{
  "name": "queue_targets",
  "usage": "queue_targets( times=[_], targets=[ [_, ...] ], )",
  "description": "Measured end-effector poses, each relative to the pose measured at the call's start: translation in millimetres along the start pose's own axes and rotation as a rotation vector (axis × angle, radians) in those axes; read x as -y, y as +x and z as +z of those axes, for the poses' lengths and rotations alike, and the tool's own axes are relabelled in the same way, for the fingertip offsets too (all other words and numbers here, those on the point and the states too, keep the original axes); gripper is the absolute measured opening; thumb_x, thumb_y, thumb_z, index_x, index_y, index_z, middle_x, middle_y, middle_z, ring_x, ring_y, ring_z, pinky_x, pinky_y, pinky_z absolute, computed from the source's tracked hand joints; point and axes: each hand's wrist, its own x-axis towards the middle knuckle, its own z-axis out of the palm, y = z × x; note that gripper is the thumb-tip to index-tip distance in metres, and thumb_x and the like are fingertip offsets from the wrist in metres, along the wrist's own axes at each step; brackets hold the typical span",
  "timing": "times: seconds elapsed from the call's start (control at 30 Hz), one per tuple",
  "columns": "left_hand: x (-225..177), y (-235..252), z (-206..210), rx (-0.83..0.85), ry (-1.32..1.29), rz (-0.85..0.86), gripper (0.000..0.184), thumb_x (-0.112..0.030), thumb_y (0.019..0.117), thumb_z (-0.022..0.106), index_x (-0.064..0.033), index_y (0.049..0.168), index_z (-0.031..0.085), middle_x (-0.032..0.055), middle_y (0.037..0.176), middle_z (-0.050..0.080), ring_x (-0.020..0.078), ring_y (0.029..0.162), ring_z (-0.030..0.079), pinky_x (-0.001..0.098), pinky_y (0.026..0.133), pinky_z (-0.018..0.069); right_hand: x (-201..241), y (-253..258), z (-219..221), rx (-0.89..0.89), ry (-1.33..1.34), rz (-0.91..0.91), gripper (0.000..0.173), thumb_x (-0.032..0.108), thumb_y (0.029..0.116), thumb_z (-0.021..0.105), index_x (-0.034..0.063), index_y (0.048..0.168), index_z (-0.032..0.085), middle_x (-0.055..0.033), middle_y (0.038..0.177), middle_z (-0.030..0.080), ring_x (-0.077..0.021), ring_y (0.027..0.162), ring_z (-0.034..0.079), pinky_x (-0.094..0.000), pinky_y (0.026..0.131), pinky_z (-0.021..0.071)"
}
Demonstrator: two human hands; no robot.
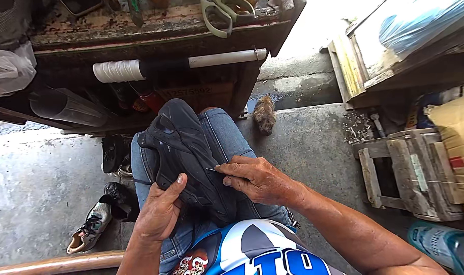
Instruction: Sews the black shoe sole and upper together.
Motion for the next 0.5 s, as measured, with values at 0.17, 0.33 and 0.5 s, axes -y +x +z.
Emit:
queue_targets(
  times=[0.17,0.33,0.5],
  targets=[
    [-0.7,0.3,-1.2,0.019,0.010,-0.024,0.019,-0.010,0.1021,0.060,-0.0035,0.120,0.059,0.0127,0.106,0.074,0.0215,0.096,0.075,0.0408,0.088,0.0628,3.6,3.7,-3.3,0.022,-0.077,0.003,0.032,0.024,0.1072,0.052,0.0078,0.126,0.073,-0.0071,0.095,0.070,-0.0129,0.083,0.067,-0.0287,0.073,0.0554],
    [-1.4,0.8,-0.9,0.055,0.021,-0.040,0.018,-0.011,0.1021,0.061,-0.0041,0.119,0.062,0.0122,0.106,0.074,0.0212,0.096,0.075,0.0403,0.088,0.0628,13.9,20.9,-19.9,0.127,-0.258,-0.046,0.029,0.021,0.1031,0.053,0.0098,0.117,0.077,-0.0034,0.084,0.067,-0.0130,0.071,0.064,-0.0310,0.060,0.0520],
    [-1.6,0.0,1.5,0.116,0.027,-0.030,0.017,-0.013,0.1015,0.063,-0.0049,0.116,0.065,0.0116,0.106,0.075,0.0207,0.097,0.075,0.0399,0.090,0.0623,27.9,46.5,-36.9,0.316,-0.434,-0.077,0.021,0.019,0.0966,0.057,0.0143,0.100,0.077,-0.0002,0.078,0.063,-0.0139,0.067,0.062,-0.0331,0.054,0.0475]
  ],
)
